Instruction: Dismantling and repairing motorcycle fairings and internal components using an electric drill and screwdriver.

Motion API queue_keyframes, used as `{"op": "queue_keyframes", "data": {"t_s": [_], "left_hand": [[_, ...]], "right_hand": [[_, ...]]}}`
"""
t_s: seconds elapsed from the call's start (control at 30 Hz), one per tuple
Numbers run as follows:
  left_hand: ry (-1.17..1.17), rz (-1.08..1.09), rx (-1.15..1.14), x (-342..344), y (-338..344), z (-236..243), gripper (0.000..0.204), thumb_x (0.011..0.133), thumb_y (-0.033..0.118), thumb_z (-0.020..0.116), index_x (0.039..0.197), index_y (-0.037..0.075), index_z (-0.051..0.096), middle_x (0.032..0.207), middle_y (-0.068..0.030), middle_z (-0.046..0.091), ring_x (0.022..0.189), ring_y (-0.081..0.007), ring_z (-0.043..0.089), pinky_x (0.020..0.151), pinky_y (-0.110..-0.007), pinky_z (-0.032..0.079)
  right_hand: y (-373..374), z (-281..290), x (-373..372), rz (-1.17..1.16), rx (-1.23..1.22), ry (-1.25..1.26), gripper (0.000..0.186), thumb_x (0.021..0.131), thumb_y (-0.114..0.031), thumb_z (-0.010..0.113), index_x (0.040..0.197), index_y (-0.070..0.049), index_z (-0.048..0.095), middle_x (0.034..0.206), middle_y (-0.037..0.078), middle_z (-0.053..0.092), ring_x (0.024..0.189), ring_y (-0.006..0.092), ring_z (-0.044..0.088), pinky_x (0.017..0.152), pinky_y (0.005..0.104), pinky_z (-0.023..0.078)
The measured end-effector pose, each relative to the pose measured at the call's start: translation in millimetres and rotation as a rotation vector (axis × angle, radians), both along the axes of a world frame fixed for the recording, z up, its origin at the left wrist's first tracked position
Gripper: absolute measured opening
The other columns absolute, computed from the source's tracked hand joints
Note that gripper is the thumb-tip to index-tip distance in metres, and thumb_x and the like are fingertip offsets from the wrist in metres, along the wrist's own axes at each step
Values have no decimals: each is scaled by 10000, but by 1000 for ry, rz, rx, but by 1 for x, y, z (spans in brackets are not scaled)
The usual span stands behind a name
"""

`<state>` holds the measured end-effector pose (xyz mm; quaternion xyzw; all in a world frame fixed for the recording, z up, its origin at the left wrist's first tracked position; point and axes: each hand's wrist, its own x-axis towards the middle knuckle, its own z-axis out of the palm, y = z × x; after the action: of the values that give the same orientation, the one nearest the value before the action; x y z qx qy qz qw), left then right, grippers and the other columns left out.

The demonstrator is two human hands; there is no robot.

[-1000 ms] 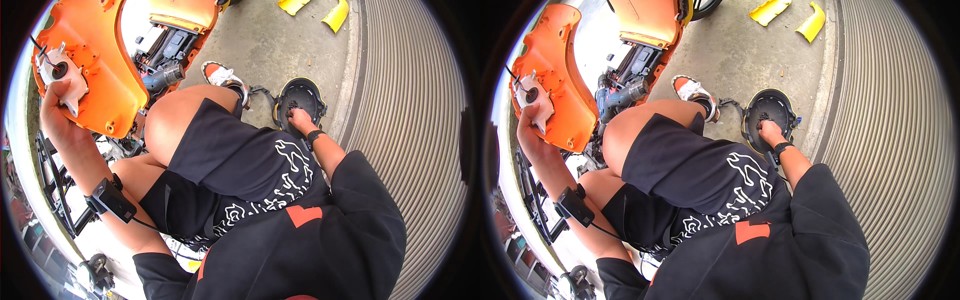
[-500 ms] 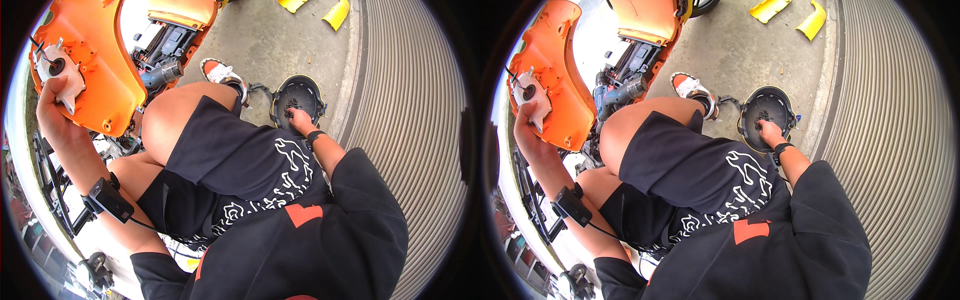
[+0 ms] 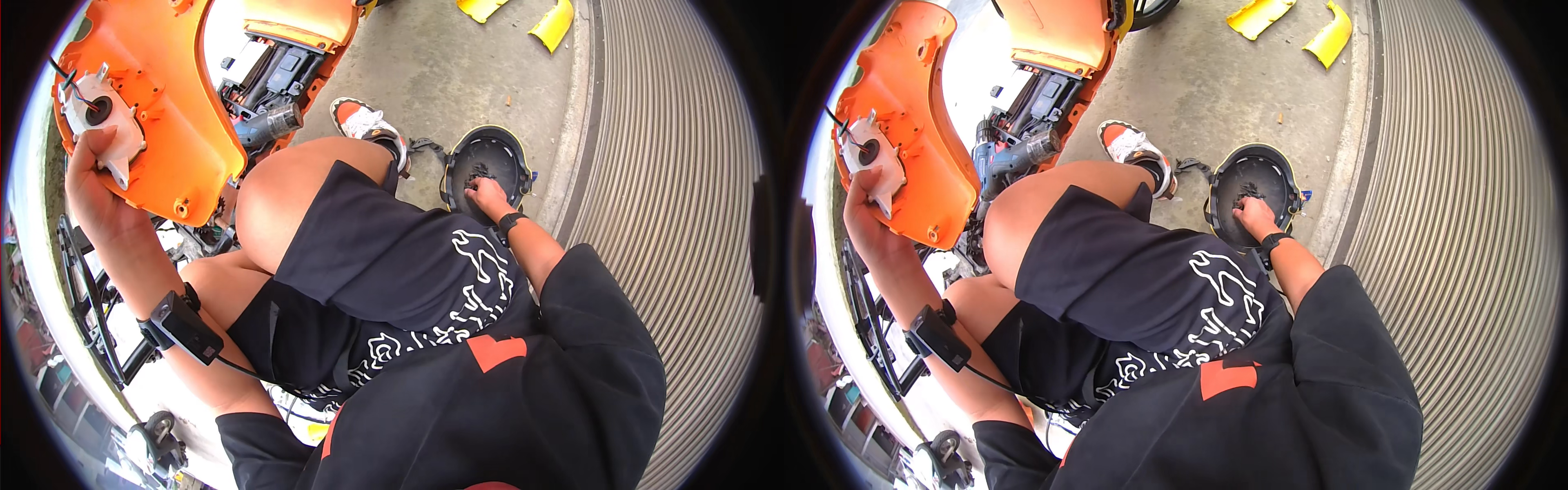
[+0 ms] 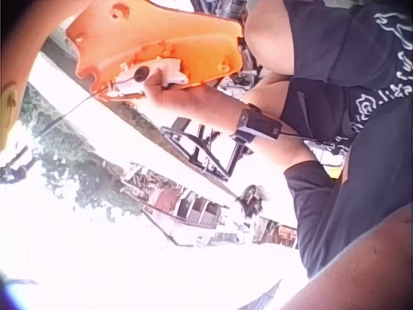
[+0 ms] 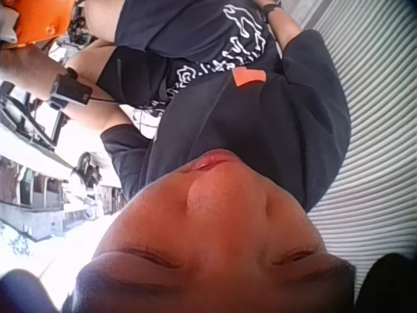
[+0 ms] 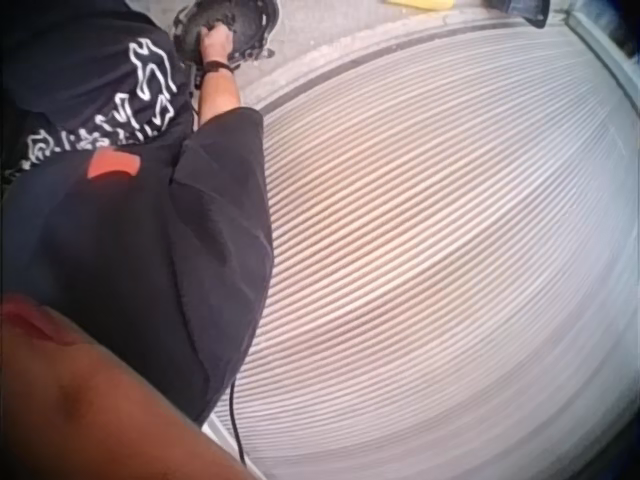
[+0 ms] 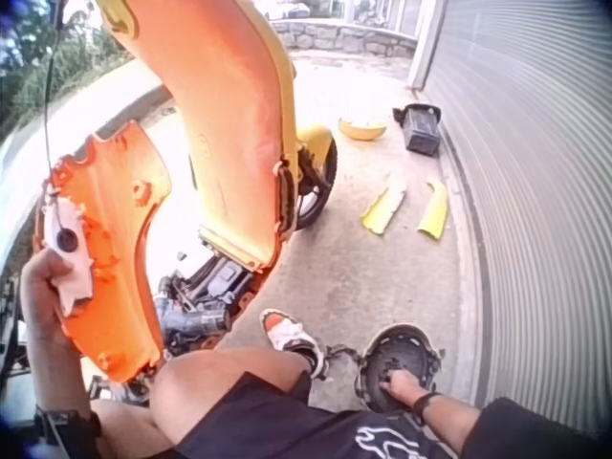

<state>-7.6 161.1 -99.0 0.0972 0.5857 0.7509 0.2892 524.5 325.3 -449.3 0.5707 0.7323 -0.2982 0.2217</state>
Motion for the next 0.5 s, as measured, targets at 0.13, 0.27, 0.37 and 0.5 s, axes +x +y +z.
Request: {"op": "queue_keyframes", "data": {"t_s": [0.13, 0.27, 0.37, 0.5], "left_hand": [[-9, 13, 28, 5, 3, 1, 437, 797, -9, 567, 1229, -66, 529, 1125, -155, 639, 997, -281, 671, 892, -399, 561], [-2, 20, 3, 9, 5, 5, 427, 795, -6, 565, 1216, -68, 537, 1113, -151, 641, 989, -276, 672, 889, -395, 559], [15, 54, 7, 13, 4, 4, 416, 794, -3, 562, 1205, -65, 545, 1099, -149, 645, 987, -274, 672, 881, -390, 559], [10, 9, 67, 15, 6, 3, 393, 781, -11, 548, 1171, -62, 558, 1050, -146, 651, 916, -262, 678, 838, -374, 564]], "right_hand": [[-3, -8, -8, 79, 22, -142, 317, 832, -278, 704, 1093, -98, 696, 1099, 166, 702, 1077, 355, 653, 920, 449, 515], [2, -14, -1, 165, 29, -156, 280, 830, -258, 689, 1056, -91, 689, 1071, 170, 704, 1066, 360, 654, 910, 454, 519], [2, -15, 6, 180, 42, -36, 260, 827, -241, 674, 1040, -91, 690, 1052, 186, 702, 1047, 371, 655, 902, 458, 522], [0, -14, 2, 199, -2, -9, 275, 822, -255, 666, 1017, -65, 703, 1030, 204, 702, 1010, 390, 663, 886, 465, 527]]}}
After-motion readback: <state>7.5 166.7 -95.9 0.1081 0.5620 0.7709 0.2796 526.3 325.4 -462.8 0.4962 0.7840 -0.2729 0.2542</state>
